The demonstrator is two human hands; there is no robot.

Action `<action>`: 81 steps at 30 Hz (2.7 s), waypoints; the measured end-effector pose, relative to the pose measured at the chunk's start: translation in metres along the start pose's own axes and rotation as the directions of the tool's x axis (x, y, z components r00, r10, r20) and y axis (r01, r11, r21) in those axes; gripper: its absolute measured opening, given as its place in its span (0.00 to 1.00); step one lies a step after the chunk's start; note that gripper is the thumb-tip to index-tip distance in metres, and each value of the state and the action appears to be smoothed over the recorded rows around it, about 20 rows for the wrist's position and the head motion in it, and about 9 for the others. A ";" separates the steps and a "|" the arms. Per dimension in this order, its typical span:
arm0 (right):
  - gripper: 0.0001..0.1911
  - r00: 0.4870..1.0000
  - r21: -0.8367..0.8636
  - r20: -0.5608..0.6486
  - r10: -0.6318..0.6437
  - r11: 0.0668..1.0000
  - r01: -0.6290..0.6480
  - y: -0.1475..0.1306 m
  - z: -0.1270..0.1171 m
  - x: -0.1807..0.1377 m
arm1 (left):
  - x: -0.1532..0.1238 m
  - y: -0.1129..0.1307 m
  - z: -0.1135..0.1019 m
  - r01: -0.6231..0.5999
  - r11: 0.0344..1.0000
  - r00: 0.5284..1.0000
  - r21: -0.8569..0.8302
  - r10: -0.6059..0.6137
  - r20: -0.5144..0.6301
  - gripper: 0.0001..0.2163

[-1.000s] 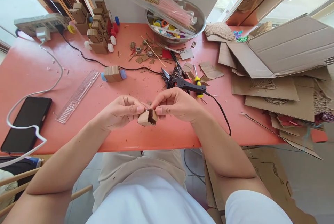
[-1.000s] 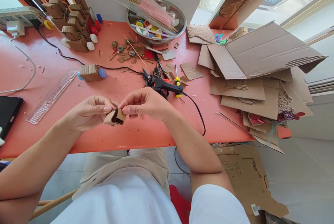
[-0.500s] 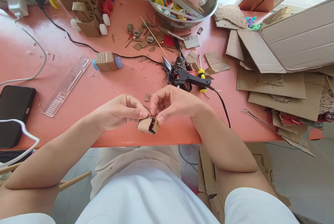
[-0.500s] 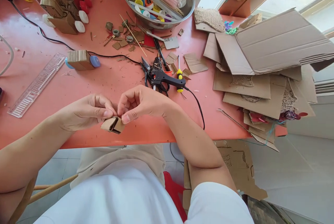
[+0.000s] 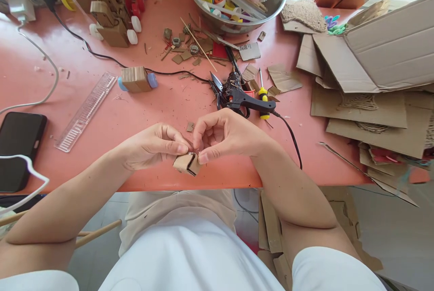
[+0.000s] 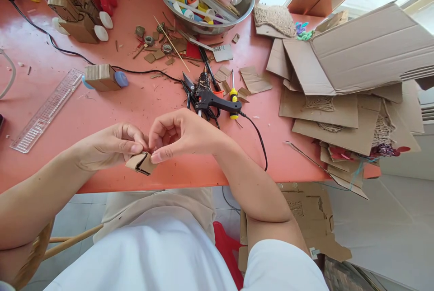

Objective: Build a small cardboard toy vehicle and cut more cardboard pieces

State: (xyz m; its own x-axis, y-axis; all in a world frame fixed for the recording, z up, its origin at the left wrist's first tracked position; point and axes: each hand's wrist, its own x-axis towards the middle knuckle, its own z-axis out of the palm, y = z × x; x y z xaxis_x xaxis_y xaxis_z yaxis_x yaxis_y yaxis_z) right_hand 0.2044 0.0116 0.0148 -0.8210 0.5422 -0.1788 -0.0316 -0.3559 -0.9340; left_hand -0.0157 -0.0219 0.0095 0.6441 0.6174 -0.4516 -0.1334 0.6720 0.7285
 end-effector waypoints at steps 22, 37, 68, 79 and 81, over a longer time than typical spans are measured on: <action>0.12 0.659 -0.791 -0.207 -0.723 0.520 0.322 0.024 0.013 -0.001 | 0.006 -0.006 -0.015 -0.294 0.955 0.924 -0.031 0.276 -0.264 0.18; 0.10 0.560 -0.847 -0.266 -0.785 0.467 0.253 0.039 0.026 0.000 | 0.006 -0.006 -0.006 -0.353 0.934 0.903 -0.055 0.325 -0.280 0.19; 0.19 0.698 -0.485 -0.539 -0.471 0.851 0.201 0.020 0.029 0.005 | 0.004 -0.013 0.009 -0.511 0.800 0.672 0.315 0.600 -0.434 0.22; 0.14 0.733 -0.638 -0.356 -0.580 0.724 0.262 0.022 0.018 -0.002 | 0.003 -0.004 0.002 -0.498 0.865 0.801 0.063 0.487 -0.349 0.14; 0.12 0.730 -0.695 -0.302 -0.613 0.666 0.271 0.021 0.015 -0.002 | 0.004 -0.001 -0.002 -0.430 0.903 0.869 -0.010 0.412 -0.274 0.12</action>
State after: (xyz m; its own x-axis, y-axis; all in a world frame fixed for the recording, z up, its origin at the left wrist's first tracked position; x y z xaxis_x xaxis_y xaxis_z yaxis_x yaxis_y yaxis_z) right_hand 0.1965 -0.0081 0.0005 -0.4080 0.8440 0.3482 0.1529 0.4391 -0.8853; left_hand -0.0150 -0.0192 0.0063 0.2988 0.9252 -0.2338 -0.4053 0.3449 0.8467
